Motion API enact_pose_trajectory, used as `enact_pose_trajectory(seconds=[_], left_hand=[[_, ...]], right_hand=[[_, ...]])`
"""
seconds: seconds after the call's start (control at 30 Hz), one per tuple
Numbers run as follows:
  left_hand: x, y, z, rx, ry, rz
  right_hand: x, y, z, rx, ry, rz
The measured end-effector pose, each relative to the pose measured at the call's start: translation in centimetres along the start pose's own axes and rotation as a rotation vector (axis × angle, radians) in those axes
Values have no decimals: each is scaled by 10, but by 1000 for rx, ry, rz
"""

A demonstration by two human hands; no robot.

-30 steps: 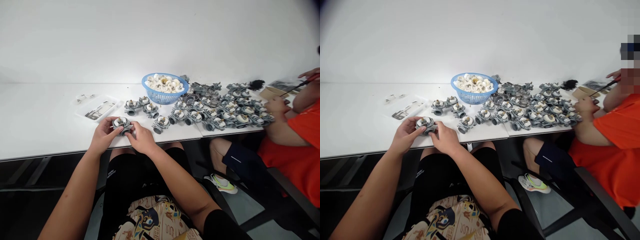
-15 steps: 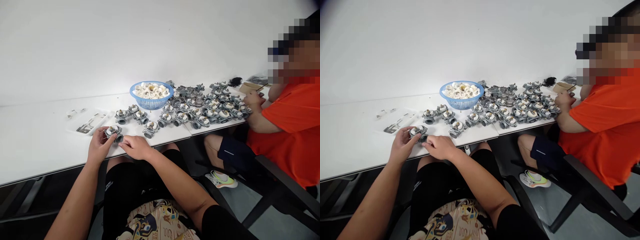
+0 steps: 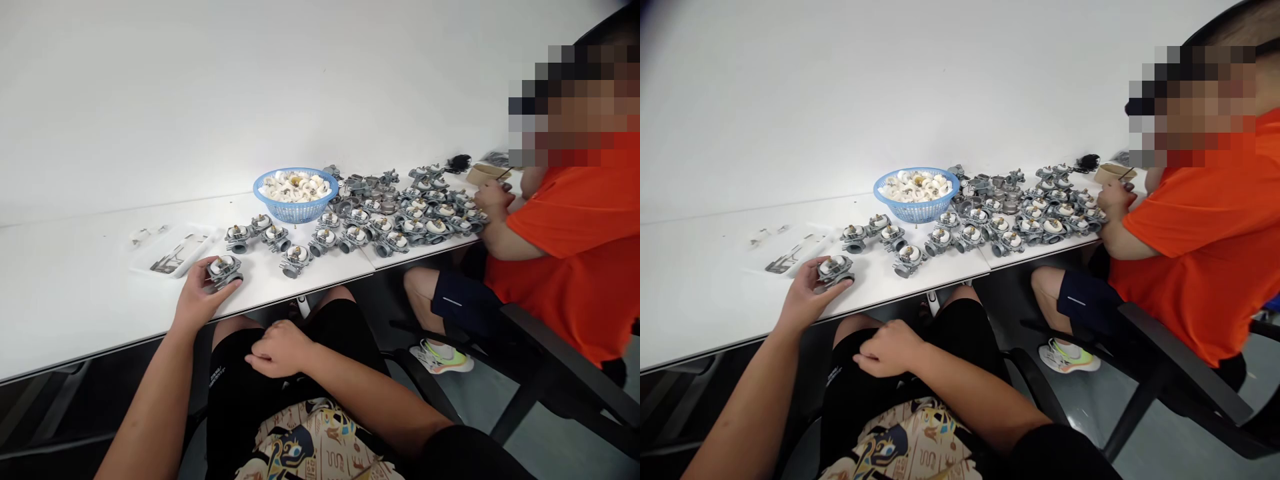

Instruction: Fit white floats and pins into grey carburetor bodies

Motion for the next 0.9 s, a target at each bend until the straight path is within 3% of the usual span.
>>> enact_pose_trajectory(seconds=[0.1, 0.13, 0.27, 0.33, 0.57, 0.7, 0.9], left_hand=[[1, 0, 4, 40, -4, 27], [2, 1, 5, 59, -11, 35], [3, 7, 10, 194, -60, 10], [2, 10, 12, 264, -86, -15], [0, 20, 21, 374, -170, 11], [7, 26, 36, 361, -243, 109], [17, 28, 59, 290, -222, 89]], right_hand=[[-21, 39, 58, 146, -222, 235], [-27, 54, 71, 158, -240, 299], [-34, 109, 105, 178, -241, 515], [-31, 125, 115, 196, -236, 593], [-29, 131, 147, 263, -355, 606], [-31, 134, 154, 275, -393, 607], [-33, 136, 159, 283, -424, 611]])
Point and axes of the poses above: each hand's wrist, its own x-axis towards the middle knuckle, its own z-axis out of the palm, y = z × x, the point moved 6 cm from there along x, towards the middle knuckle, and after that the axes turned 14 degrees about z, right-handed, at the moved point
